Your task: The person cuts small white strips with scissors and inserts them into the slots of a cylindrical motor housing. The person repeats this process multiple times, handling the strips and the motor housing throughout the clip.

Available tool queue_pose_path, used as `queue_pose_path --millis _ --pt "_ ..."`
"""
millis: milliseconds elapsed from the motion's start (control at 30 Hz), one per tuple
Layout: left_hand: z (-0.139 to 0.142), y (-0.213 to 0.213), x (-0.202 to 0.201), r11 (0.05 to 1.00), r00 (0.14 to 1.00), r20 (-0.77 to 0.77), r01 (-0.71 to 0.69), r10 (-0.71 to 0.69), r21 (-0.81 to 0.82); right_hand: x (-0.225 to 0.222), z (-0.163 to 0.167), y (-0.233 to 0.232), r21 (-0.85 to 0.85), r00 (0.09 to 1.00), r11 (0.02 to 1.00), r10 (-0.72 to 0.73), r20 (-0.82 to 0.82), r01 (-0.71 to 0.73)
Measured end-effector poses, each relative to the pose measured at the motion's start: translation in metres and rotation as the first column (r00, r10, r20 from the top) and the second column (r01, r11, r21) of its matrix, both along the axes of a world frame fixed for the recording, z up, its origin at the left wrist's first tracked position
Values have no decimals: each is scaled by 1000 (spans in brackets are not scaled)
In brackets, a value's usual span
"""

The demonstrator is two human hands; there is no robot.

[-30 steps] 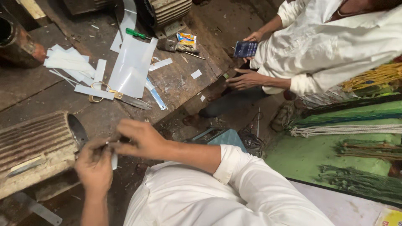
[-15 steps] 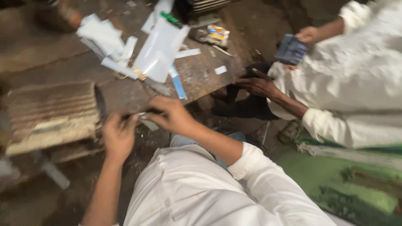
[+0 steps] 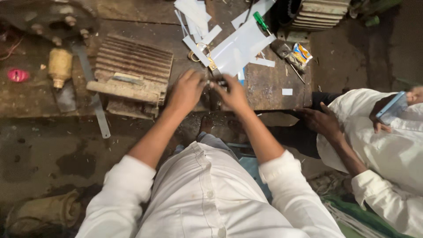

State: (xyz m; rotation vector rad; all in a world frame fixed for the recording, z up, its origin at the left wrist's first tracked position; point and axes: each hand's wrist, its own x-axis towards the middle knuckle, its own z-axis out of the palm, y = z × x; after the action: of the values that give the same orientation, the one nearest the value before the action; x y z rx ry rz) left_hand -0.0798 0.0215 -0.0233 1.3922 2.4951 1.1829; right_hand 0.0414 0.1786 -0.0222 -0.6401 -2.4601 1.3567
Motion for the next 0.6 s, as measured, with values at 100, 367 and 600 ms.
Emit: queue_pose_path --millis 100,367,600 --pt "-27 18 -1 981 883 -465 -35 -60 -193 -43 -5 5 468 999 883 32 -15 -21" --pt "-61 -15 31 919 902 -408 -30 -145 -393 -79 -14 16 545 988 827 75 137 -139" --pt "-66 -30 23 928 923 -385 -138 -6 -346 -58 -44 -8 313 959 950 -73 274 -17"
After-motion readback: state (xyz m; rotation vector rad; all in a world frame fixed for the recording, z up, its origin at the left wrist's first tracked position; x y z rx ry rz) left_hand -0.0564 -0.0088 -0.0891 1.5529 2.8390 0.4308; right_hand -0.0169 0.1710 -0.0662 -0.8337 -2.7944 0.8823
